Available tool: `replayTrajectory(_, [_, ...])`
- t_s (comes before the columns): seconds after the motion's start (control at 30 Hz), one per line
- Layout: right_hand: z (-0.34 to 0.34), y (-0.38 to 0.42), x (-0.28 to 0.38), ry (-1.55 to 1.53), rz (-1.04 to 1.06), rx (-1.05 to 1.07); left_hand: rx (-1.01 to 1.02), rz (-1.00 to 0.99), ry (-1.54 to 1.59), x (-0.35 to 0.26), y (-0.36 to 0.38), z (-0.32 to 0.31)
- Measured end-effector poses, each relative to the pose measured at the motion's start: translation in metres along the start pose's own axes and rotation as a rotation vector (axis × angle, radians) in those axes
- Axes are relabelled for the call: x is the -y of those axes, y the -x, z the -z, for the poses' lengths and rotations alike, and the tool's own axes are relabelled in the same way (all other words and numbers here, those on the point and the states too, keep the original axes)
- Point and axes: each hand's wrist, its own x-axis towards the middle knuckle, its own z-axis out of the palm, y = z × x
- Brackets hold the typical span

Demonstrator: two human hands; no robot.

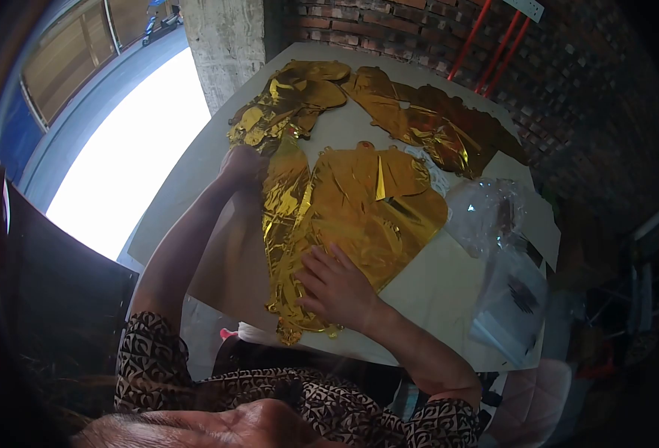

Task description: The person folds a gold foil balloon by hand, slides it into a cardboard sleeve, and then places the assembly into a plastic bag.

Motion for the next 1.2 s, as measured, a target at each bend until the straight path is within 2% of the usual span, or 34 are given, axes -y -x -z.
replayTrajectory(0.07, [-0.001, 0.002, -0.002, -0.001, -0.009, 0.021, -0.032, -0.02, 0.064, -0.008, -0.002, 0.004])
replayTrajectory(0.13, [-0.001, 0.002, -0.002, -0.007, -0.015, 0.049, 0.103, 0.021, 0.198, -0.035, 0.015, 0.027])
replayTrajectory(0.17, [0.001, 0.0, 0.0, -0.017, -0.002, 0.017, 0.108, 0.023, 0.193, -0.038, 0.016, 0.026])
replayTrajectory(0.23, [0.001, -0.005, 0.003, -0.034, 0.011, -0.017, -0.041, -0.096, 0.267, -0.045, 0.019, 0.026])
replayTrajectory(0.27, [-0.001, -0.007, 0.004, -0.05, 0.055, -0.004, -0.036, -0.09, 0.261, -0.047, 0.021, 0.026])
replayTrajectory(0.5, [-0.007, -0.008, 0.01, -0.099, 0.137, 0.083, 0.085, -0.089, 0.53, -0.085, 0.032, 0.03])
replayTrajectory(0.63, [-0.005, -0.009, 0.012, -0.127, 0.153, 0.038, 0.176, -0.093, 0.715, -0.106, 0.039, 0.013])
replayTrajectory(0.77, [-0.009, -0.007, 0.013, -0.153, 0.226, -0.065, 0.262, -0.147, 0.693, -0.127, 0.052, -0.01])
replayTrajectory(0.87, [-0.008, -0.008, 0.016, -0.139, 0.259, -0.106, 0.138, -0.306, 0.432, -0.136, 0.059, -0.029])
replayTrajectory(0.93, [-0.004, -0.01, 0.017, -0.141, 0.261, -0.101, 0.124, -0.33, 0.375, -0.144, 0.068, -0.031])
replayTrajectory(1.0, [0.001, -0.013, 0.02, -0.123, 0.126, -0.037, 0.117, -0.355, 0.318, -0.151, 0.075, -0.032])
replayTrajectory(1.03, [0.003, -0.014, 0.021, -0.132, 0.131, -0.028, 0.168, -0.352, 0.329, -0.154, 0.075, -0.032])
replayTrajectory(1.1, [0.004, -0.015, 0.022, -0.113, 0.011, 0.056, 0.223, -0.337, 0.342, -0.157, 0.073, -0.037])
replayTrajectory(1.2, [0.002, -0.017, 0.021, -0.104, 0.014, 0.066, 0.328, -0.323, 0.25, -0.164, 0.058, -0.057])
